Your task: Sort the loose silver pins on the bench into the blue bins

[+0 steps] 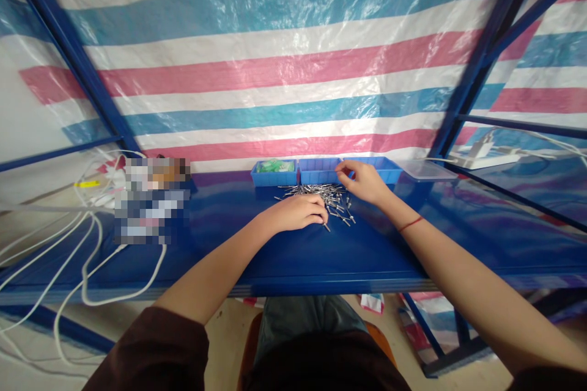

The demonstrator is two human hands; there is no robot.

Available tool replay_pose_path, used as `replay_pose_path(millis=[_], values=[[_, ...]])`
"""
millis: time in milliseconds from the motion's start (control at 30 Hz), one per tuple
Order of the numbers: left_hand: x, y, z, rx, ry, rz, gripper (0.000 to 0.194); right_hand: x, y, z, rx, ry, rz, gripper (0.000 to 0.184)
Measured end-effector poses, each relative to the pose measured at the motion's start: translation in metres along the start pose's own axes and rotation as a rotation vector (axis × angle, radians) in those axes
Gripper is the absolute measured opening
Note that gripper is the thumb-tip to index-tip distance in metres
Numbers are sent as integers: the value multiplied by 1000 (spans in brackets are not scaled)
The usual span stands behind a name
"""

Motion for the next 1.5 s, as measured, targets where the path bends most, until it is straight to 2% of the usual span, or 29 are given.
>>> replay_pose_path(millis=[167,367,533,667,833,1167,1500], values=[[3,3,-1,38,53,-172,20,-5,1,11,-5,88,33,17],[22,1,21,261,-145,-409,19,-17,0,37,-14,512,167,19],[27,-1,40,409,-371,-522,15,-30,-3,38,-50,581,190,21],[25,-1,46,469,-547,-557,19,-40,-5,34,-75,663,201,22],[25,0,50,482,-698,-598,20,-43,-6,35,-165,792,184,23],[26,1,49,422,-751,-587,19,-43,-6,38,-196,812,170,27],[27,0,54,442,-730,-618,19,-25,1,32,-189,743,-41,29]])
Point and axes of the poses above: each hand's wrist, its own y-axis towards the middle knuckle, its own x-axis out of the back of the hand, z = x × y, the point moved 6 cm from there along y, towards the middle knuckle, and after that the axes turned 15 degrees about x, right-handed, at the moved point
